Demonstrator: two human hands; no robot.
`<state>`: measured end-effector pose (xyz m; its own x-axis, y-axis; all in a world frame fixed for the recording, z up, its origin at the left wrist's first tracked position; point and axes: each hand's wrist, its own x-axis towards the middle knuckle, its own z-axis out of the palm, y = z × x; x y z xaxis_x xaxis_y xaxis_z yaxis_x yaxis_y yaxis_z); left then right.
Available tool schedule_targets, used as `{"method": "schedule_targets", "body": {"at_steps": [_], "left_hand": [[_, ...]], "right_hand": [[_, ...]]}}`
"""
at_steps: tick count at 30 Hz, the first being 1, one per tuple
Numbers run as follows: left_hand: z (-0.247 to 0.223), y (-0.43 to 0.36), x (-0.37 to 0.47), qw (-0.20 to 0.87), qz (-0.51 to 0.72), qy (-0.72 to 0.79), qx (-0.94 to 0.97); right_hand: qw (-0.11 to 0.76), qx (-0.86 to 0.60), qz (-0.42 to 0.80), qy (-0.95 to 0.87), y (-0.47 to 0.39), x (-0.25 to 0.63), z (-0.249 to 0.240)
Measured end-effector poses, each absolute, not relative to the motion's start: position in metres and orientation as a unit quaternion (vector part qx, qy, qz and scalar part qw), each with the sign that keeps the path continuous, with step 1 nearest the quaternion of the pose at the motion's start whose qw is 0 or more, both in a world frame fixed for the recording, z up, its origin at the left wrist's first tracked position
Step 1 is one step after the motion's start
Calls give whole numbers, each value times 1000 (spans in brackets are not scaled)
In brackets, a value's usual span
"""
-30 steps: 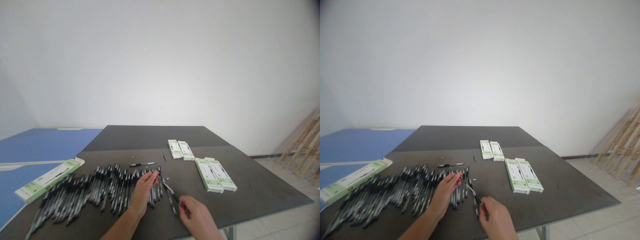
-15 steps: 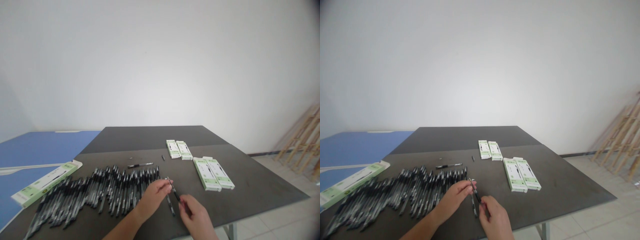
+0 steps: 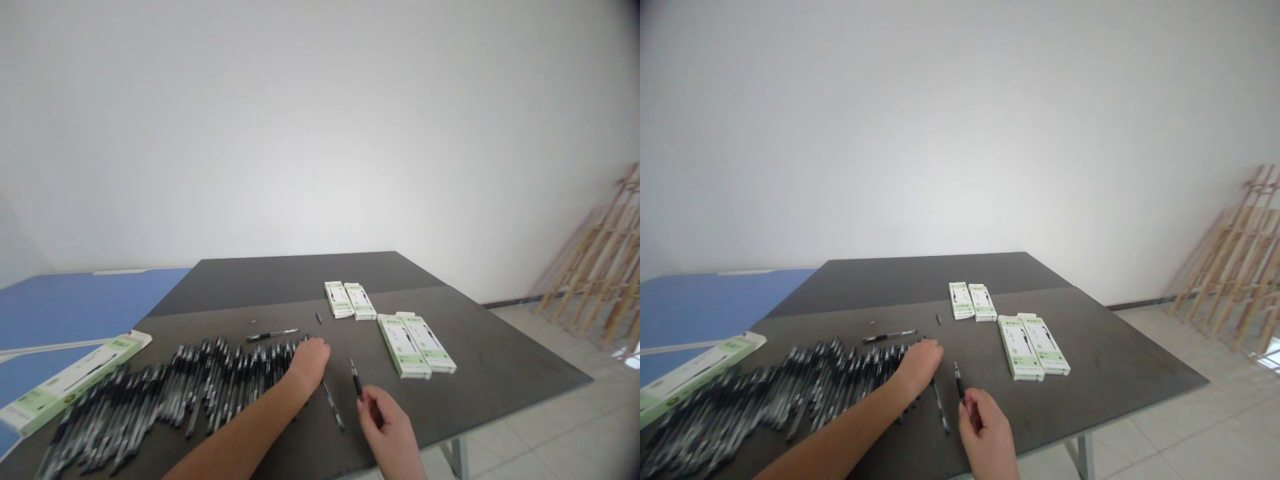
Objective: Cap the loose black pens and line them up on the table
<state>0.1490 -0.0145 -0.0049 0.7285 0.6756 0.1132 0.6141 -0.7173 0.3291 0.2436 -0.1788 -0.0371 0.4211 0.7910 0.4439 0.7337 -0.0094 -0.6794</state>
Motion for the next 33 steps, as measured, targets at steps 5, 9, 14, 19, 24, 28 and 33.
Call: {"method": "schedule_targets", "body": {"at_steps": [5,9,14,19,24,28,33], "left_hand": [[12,-26,135,230,191,328,896],[14,-46,116,590,304,313,679],[5,-58,99,804,332,272,411],[1,-58,96,844,338,249,333],[-1,-60,95,848,329,232,345],[-3,-62,95,832,328,234,382],[-3,-65,96,781,321,264,466]], "right_hand": [[481,-694,52,-533,-184,240,-36],[515,-679,57,-521,-184,231,-37],[482,-665,32,-570,-176,225,-41],[414,-665,9,-621,-170,222,-42],[392,-670,-20,-630,-169,218,-40],[387,-674,-36,-628,-171,217,-38],[402,-676,-28,-617,-174,217,-36]]}}
